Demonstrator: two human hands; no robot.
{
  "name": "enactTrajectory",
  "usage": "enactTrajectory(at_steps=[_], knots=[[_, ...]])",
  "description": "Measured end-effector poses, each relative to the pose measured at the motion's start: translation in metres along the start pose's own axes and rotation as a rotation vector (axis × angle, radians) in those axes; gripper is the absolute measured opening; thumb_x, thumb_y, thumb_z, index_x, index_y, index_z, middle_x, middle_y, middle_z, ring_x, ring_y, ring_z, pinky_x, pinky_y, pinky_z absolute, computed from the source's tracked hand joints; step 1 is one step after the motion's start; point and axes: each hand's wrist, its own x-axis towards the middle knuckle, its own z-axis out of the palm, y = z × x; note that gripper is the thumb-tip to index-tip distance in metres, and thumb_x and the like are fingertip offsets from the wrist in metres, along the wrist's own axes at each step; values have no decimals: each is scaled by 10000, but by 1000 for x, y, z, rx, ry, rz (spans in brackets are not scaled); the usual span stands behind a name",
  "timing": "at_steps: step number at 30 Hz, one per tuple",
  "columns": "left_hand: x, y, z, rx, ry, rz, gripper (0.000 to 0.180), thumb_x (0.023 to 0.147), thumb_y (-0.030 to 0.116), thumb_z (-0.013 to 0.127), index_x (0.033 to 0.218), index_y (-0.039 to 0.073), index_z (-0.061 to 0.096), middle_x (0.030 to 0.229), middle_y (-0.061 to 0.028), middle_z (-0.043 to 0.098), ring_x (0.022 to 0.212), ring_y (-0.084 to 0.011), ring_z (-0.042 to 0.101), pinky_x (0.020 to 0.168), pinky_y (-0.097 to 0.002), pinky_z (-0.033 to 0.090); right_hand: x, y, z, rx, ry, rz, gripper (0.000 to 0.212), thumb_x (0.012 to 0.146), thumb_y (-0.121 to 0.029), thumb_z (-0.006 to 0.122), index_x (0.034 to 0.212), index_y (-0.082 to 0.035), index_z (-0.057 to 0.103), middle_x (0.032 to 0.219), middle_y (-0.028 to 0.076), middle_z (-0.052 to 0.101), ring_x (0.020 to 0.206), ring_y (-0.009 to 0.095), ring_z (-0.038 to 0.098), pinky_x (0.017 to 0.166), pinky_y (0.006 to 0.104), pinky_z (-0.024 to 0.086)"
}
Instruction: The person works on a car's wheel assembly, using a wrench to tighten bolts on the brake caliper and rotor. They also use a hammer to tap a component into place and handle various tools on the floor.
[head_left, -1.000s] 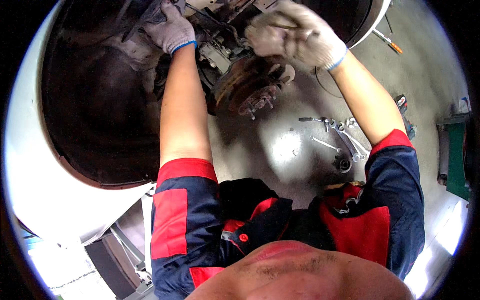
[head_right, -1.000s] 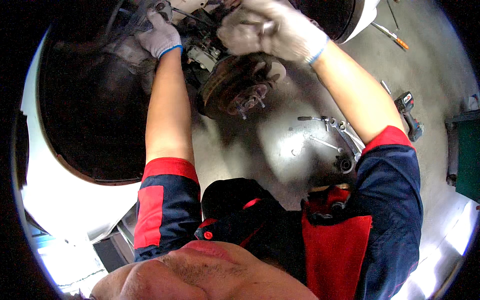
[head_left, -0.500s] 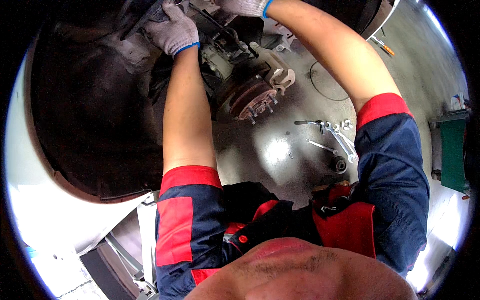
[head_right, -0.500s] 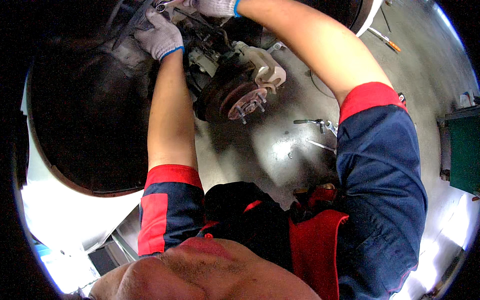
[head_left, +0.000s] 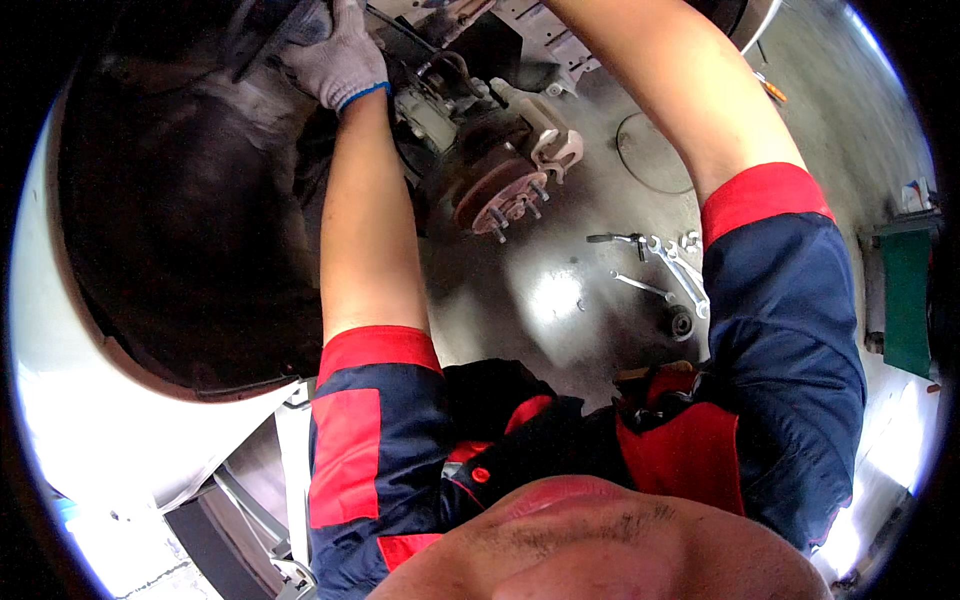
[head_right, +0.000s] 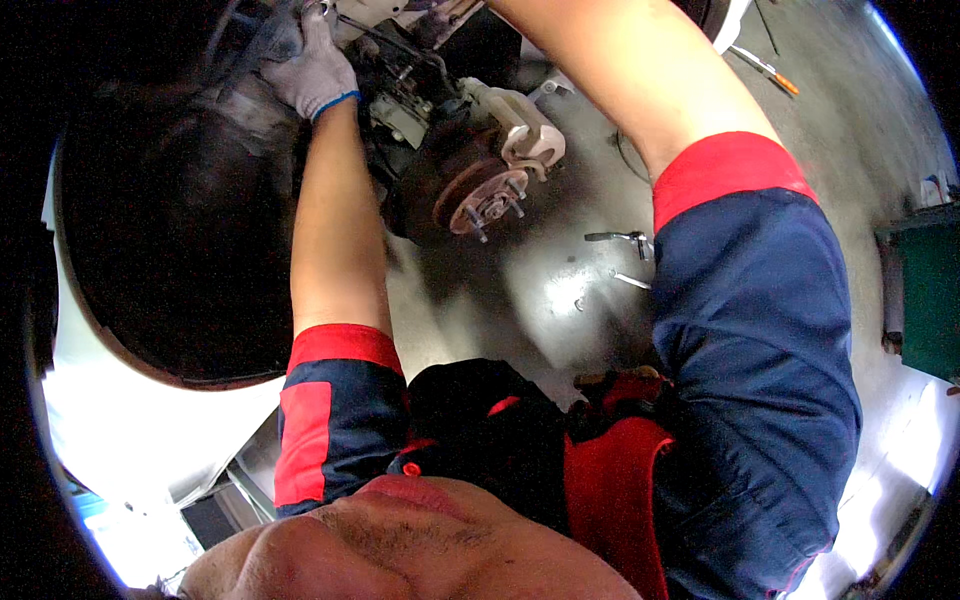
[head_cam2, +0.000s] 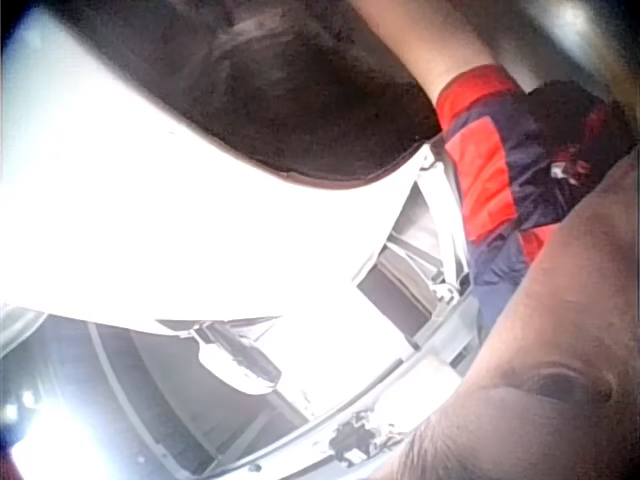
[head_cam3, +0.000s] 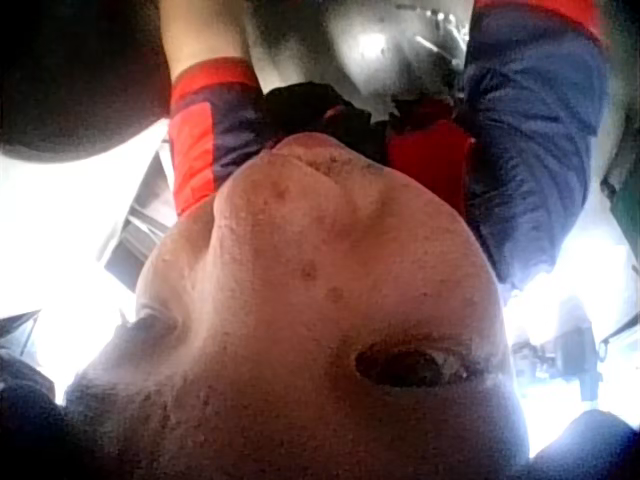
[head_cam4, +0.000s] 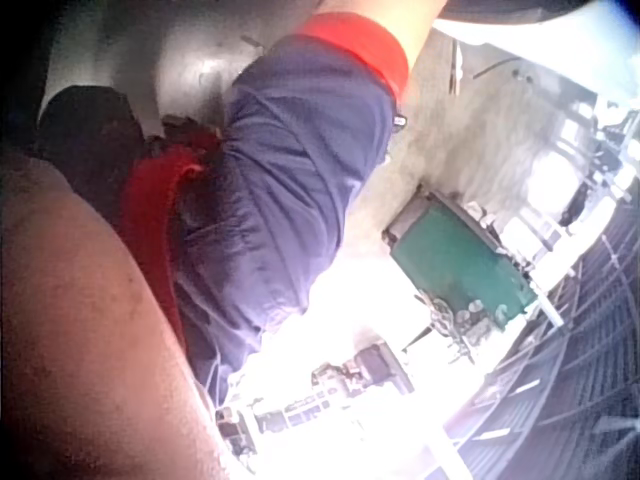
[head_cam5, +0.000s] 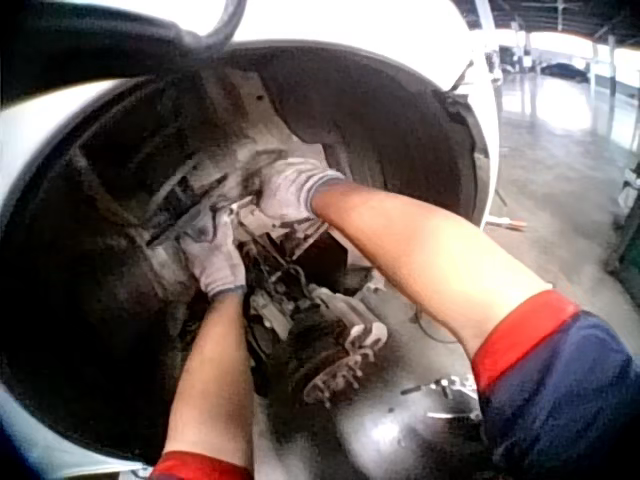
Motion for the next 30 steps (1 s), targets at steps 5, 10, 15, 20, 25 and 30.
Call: enactTrajectory(at_steps=[5, 10, 15, 20, 25, 30], knots=[[-8, 13, 3, -170, -55, 35, 870, 860, 537, 780, 1416, -74, 510, 1398, -264, 587, 1289, -352, 571, 1118, -414, 422, -35, -6, 64, 747, 101, 64, 346, 1005, -332, 603, 1212, -84, 726, 1126, 199, 748, 1033, 295, 705, 918, 421, 512], [45, -43, 6, 504, -73, 47, 1046, 977, 718, 450, 1486, -186, 310, 1503, -418, 404, 1411, -513, 437, 1187, -482, 376, -164, 41, 56, 647, -92, 184, 484, 1018, -479, 529, 1160, -57, 717, 1111, 244, 723, 1068, 389, 688, 933, 478, 519], [-20, 26, 0, 593, -20, -152, 831, 1071, 602, 252, 1561, -67, 303, 1567, -325, 405, 1436, -480, 431, 1234, -484, 302, -389, 101, 185, 514, -163, 484, 509, 1079, -497, 443, 1217, -78, 695, 1022, 217, 718, 955, 410, 682, 864, 497, 552], [7, 8, 7, 607, 28, -85, 843, 1067, 605, 267, 1556, -81, 287, 1561, -336, 402, 1426, -483, 438, 1226, -485, 312, -549, 11, 310, 490, -668, 889, 358, 1017, -351, 541, 1202, -91, 702, 1091, 190, 730, 1050, 373, 698, 957, 491, 534], [9, -6, 14, 666, 35, -76, 857, 1063, 609, 282, 1551, -96, 270, 1555, -348, 398, 1417, -486, 445, 1218, -487, 323, -570, -10, 313, 581, -837, 1008, 390, 1017, -367, 530, 1228, -79, 689, 1242, 192, 698, 1209, 383, 642, 1014, 492, 501], [10, -10, 16, 688, 33, -81, 872, 1059, 612, 297, 1545, -110, 254, 1549, -360, 394, 1408, -489, 453, 1210, -489, 334, -571, 37, 311, -73, -627, 997, 289, 978, -278, 541, 1170, -129, 697, 1233, 164, 719, 1138, 314, 698, 951, 433, 550]])
